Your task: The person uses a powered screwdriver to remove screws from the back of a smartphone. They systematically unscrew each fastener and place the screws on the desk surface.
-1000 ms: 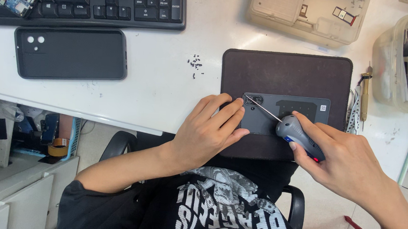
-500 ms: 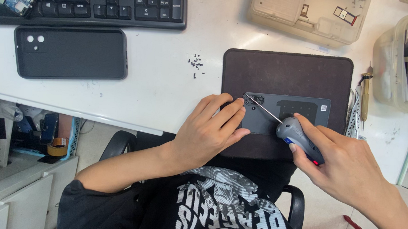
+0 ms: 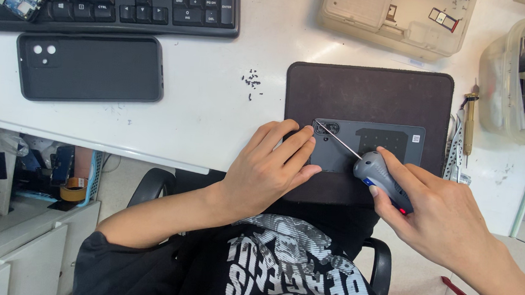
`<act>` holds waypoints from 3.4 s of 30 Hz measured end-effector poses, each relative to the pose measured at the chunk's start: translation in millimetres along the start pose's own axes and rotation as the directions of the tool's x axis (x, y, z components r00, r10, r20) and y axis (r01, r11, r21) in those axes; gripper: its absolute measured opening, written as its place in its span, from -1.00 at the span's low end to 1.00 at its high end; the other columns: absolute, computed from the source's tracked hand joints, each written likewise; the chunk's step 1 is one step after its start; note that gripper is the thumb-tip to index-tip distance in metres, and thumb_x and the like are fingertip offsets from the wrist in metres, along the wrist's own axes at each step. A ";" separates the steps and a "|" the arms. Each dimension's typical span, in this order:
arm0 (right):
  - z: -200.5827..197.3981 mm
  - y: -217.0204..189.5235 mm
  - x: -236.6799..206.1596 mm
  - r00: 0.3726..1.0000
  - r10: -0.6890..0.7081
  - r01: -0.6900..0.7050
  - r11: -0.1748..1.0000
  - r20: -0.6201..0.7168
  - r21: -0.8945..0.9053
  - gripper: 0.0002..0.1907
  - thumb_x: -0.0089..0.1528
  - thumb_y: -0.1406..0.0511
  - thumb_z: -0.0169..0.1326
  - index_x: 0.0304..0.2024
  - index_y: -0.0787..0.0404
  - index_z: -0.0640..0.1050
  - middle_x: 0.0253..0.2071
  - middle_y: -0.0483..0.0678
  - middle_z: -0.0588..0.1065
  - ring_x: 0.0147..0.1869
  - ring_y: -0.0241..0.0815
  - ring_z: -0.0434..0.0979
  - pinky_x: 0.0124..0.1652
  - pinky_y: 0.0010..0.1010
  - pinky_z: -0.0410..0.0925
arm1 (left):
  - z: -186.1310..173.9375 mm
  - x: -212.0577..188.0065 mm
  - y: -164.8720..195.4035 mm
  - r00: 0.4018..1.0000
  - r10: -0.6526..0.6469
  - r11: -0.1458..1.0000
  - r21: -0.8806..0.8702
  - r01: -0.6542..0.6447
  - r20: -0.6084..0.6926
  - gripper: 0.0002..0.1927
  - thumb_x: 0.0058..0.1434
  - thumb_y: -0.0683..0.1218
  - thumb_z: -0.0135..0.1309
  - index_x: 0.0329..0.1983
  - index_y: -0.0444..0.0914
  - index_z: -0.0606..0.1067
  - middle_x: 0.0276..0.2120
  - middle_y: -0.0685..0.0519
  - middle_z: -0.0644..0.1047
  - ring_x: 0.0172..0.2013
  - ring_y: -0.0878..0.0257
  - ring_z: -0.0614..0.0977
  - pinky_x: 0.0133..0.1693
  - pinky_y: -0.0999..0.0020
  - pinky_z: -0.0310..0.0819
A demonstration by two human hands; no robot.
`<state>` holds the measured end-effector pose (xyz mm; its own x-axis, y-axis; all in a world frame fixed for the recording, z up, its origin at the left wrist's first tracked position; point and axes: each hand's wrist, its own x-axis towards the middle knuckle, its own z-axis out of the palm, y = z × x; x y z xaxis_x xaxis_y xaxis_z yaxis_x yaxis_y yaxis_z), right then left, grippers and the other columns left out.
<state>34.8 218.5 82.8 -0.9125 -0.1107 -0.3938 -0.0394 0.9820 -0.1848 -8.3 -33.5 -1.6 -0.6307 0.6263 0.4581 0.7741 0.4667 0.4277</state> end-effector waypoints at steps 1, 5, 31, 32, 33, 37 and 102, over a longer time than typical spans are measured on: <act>0.3 -0.4 0.5 0.999 -0.021 0.021 1.000 -0.024 0.011 -0.31 0.13 0.10 0.23 0.31 0.11 0.47 -0.46 0.03 0.57 -0.70 -0.05 0.50 -0.60 -0.23 0.39 | -0.2 -0.1 -0.1 1.000 -0.002 1.000 0.001 0.002 -0.001 -0.54 0.23 0.01 0.28 -0.02 -0.46 0.57 0.05 -0.16 0.54 0.11 0.00 0.50 0.14 0.09 0.43; 0.8 0.6 2.0 1.000 -0.024 0.024 1.000 -0.001 -0.014 -0.30 0.14 0.08 0.23 0.33 0.08 0.47 -0.46 0.03 0.56 -0.67 -0.04 0.50 -0.57 -0.23 0.40 | -1.5 -0.4 0.1 1.000 0.001 1.000 0.015 -0.001 0.005 -0.54 0.22 0.01 0.29 -0.02 -0.46 0.57 0.04 -0.16 0.55 0.10 0.00 0.50 0.13 0.09 0.44; -0.7 4.3 8.9 0.998 -0.066 0.066 0.996 -0.014 0.057 -0.31 0.12 0.11 0.22 0.31 0.05 0.47 -0.51 0.04 0.55 -0.71 -0.03 0.46 -0.60 -0.21 0.36 | 1.7 -3.9 8.4 0.996 -0.037 0.998 0.047 0.040 -0.076 -0.65 0.22 -0.03 0.30 -0.08 -0.39 0.61 0.00 -0.07 0.58 0.06 -0.01 0.55 0.04 0.13 0.48; -0.8 4.5 8.9 0.998 -0.068 0.068 0.996 -0.015 0.053 -0.31 0.12 0.11 0.23 0.31 0.05 0.47 -0.52 0.04 0.54 -0.71 -0.03 0.46 -0.60 -0.21 0.37 | 2.1 -4.2 9.2 0.996 -0.037 0.998 0.050 0.041 -0.081 -0.65 0.23 -0.03 0.29 -0.08 -0.40 0.61 0.00 -0.08 0.58 0.07 0.00 0.55 0.04 0.13 0.48; -0.7 4.5 8.7 0.997 -0.070 0.070 0.996 -0.016 0.049 -0.31 0.12 0.11 0.23 0.31 0.05 0.47 -0.52 0.04 0.54 -0.72 -0.03 0.46 -0.59 -0.21 0.37 | 2.5 -4.8 10.3 0.996 -0.038 0.998 0.051 0.043 -0.084 -0.66 0.23 -0.04 0.29 -0.07 -0.40 0.61 0.01 -0.08 0.58 0.07 0.00 0.55 0.04 0.14 0.48; -1.5 4.5 9.5 0.999 -0.051 0.051 0.997 0.007 0.049 -0.30 0.12 0.10 0.23 0.32 0.03 0.46 -0.52 0.03 0.54 -0.73 -0.07 0.47 -0.61 -0.23 0.37 | 3.9 -5.8 10.0 0.996 -0.034 0.998 0.044 0.038 -0.088 -0.65 0.24 -0.03 0.28 -0.08 -0.40 0.61 0.01 -0.09 0.59 0.08 0.01 0.55 0.04 0.15 0.48; 59.2 80.7 -45.9 0.986 0.094 0.034 0.700 -0.139 0.714 -0.42 0.15 0.35 0.10 0.26 0.30 0.51 -0.46 -0.05 0.53 -0.52 -0.33 0.49 -0.48 -0.50 0.37 | -59.1 6.5 -41.2 0.920 -0.366 0.923 -0.184 0.339 -0.139 -0.86 0.36 -0.26 0.16 -0.06 -0.34 0.65 -0.29 0.05 0.69 -0.45 0.35 0.55 -0.54 0.47 0.25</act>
<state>97.6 293.8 32.7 -0.9600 0.0043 -0.2800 0.2317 0.5740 -0.7854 -47.5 -85.6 29.8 -0.8710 0.3189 0.3736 0.4906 0.5283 0.6930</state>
